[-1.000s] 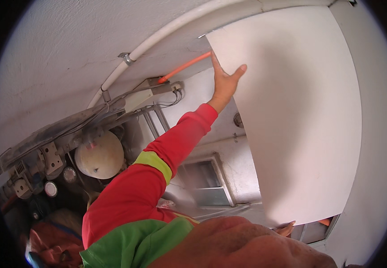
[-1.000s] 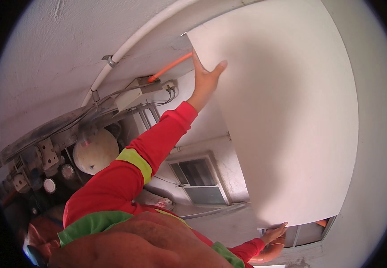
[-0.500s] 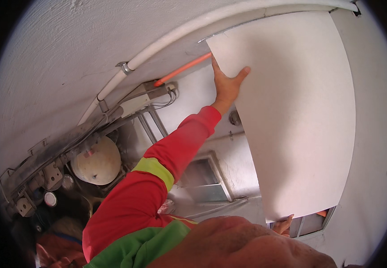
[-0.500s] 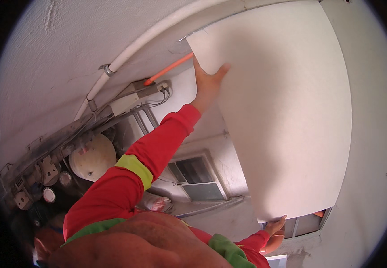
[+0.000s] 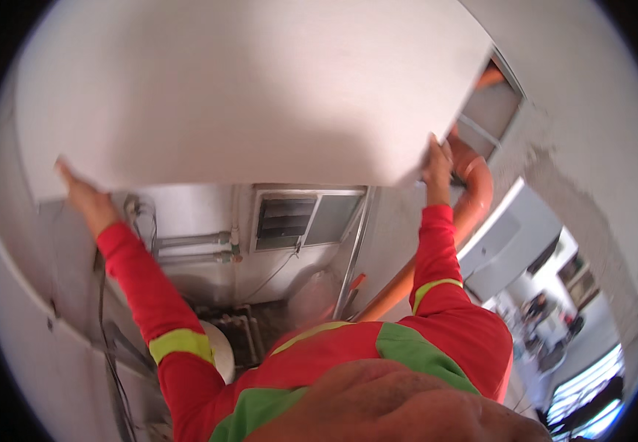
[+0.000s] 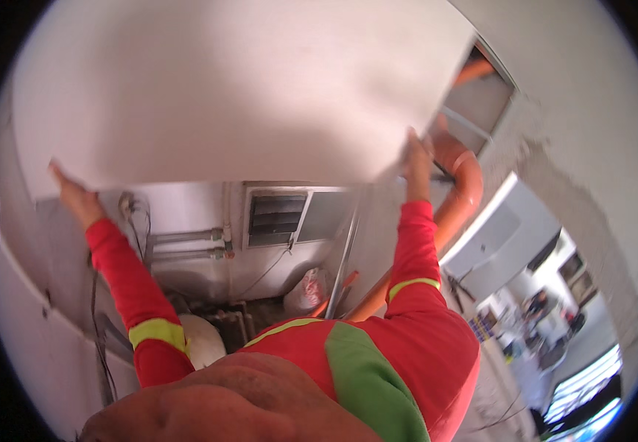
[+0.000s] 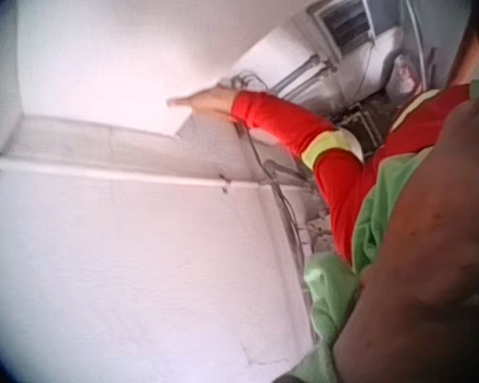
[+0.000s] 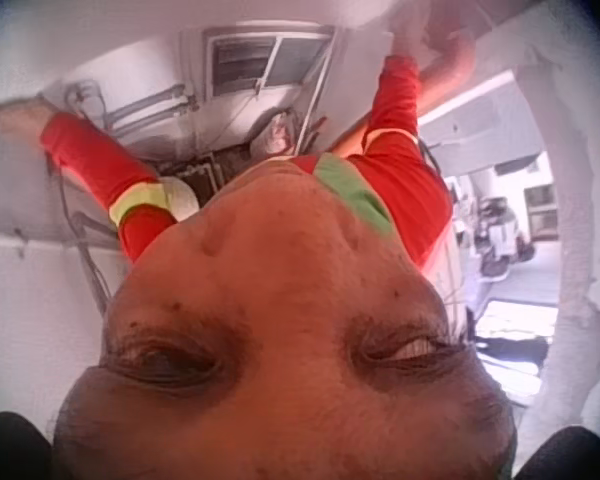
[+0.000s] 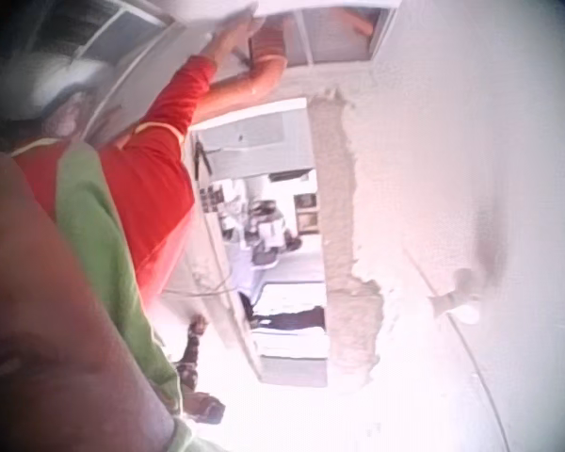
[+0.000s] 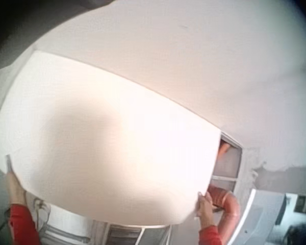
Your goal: The person positions a large white ceiling panel against the ceiling structure, aligns it with existing fixtures, and secures it using a metal trim piece. They adjust the panel multiple times to fit it properly within the ceiling framework.
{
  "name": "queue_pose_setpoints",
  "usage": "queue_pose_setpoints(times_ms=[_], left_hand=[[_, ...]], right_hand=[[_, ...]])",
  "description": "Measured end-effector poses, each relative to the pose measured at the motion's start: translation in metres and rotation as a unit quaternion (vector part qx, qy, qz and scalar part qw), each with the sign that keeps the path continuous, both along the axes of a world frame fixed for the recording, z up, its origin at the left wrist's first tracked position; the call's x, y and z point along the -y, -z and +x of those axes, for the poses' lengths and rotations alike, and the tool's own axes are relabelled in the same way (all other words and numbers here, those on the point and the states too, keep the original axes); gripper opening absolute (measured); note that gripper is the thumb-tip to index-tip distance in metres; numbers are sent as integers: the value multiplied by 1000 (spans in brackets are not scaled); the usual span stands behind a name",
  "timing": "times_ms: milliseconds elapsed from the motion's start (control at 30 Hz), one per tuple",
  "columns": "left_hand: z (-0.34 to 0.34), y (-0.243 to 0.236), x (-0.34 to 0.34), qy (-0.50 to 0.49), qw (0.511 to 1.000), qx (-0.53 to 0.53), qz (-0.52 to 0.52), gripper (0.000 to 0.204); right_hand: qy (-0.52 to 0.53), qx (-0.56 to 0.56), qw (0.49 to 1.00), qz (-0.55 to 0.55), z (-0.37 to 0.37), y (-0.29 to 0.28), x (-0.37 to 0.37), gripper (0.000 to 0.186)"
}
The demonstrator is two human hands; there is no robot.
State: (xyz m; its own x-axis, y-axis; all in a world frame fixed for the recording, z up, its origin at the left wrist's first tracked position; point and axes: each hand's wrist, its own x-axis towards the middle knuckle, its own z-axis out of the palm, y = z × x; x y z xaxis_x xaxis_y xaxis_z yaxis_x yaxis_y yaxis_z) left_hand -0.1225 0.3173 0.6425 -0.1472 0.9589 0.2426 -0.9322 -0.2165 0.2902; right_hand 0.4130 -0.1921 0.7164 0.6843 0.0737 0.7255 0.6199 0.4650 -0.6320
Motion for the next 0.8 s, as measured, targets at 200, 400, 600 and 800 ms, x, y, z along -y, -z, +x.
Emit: queue_pose_setpoints(times_ms=[200, 400, 600, 800], left_hand=[[25, -26, 79, -52, 995, -87, 17, 72], [131, -16, 191, -41, 980, -171, 97, 77], [213, -17, 253, 94, 989, -70, 91, 82], [218, -19, 253, 28, 993, -104, 45, 89]], right_hand=[[13, 8, 1000, 15, -31, -5, -10, 53], [-55, -13, 996, 62, -45, -10, -12, 53], [-28, 1, 998, 52, -43, -15, -7, 60], [-71, 13, 994, -77, -31, -26, 18, 63]])
